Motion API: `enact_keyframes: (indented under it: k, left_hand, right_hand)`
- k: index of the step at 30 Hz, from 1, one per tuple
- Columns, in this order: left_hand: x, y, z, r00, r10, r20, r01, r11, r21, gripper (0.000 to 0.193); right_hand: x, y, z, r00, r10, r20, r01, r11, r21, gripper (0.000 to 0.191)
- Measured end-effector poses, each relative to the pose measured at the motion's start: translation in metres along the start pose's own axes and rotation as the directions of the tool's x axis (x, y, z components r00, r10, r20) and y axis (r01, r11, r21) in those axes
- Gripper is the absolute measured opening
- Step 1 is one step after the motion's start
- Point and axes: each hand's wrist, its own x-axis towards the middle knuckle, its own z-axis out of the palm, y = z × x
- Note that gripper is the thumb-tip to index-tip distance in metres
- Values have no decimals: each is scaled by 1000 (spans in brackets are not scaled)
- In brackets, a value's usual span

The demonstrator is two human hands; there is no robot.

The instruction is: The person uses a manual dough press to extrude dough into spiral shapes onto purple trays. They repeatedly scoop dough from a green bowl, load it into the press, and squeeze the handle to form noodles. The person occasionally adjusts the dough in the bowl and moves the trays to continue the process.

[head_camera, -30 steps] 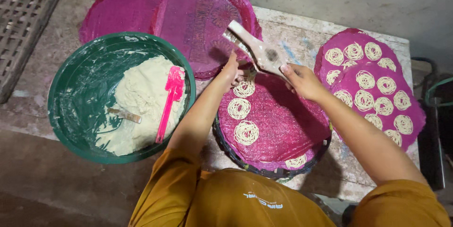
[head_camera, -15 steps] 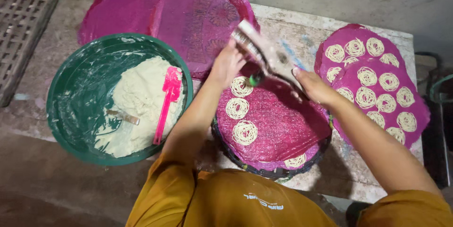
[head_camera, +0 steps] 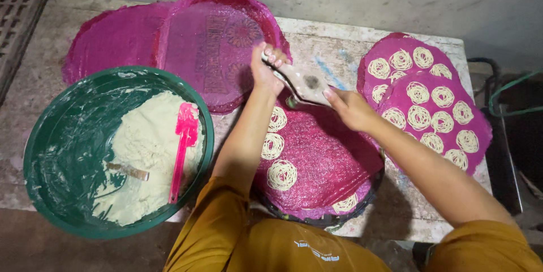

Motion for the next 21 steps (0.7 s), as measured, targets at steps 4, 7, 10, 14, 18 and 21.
enact_keyframes:
  k: [4,7,10,14,18,21]
  left_hand:
    - [2,-16,5,990,24,-141,-31,999,-43,30]
    - [16,-13,15,993,67,-98,-68,998,-1,32]
    - [22,-5,16,994,50,-102,-47,998,31,33]
    - [16,-13,7,984,26,-174,-23,1000,20,32]
    - [17,-32,14,983,56,-174,-62,998,-29,32]
    - [23,-30,29,998,-18,-53,14,997,-81,33]
  right_hand:
    - [7,8,-24,969,235,81,-222,964,-145,70]
    - [14,7,-22,997,71,-42,-76,989,-124,70]
    - [15,6,-9,998,32,-56,-35,998,-47,68]
    - [9,14,-13,965,235,115,-232,972,-35,67]
    - [8,24,-33,993,112,25,-110,990,-94,64]
    - [7,28,-36,998,12,-61,-14,1000,-28,62]
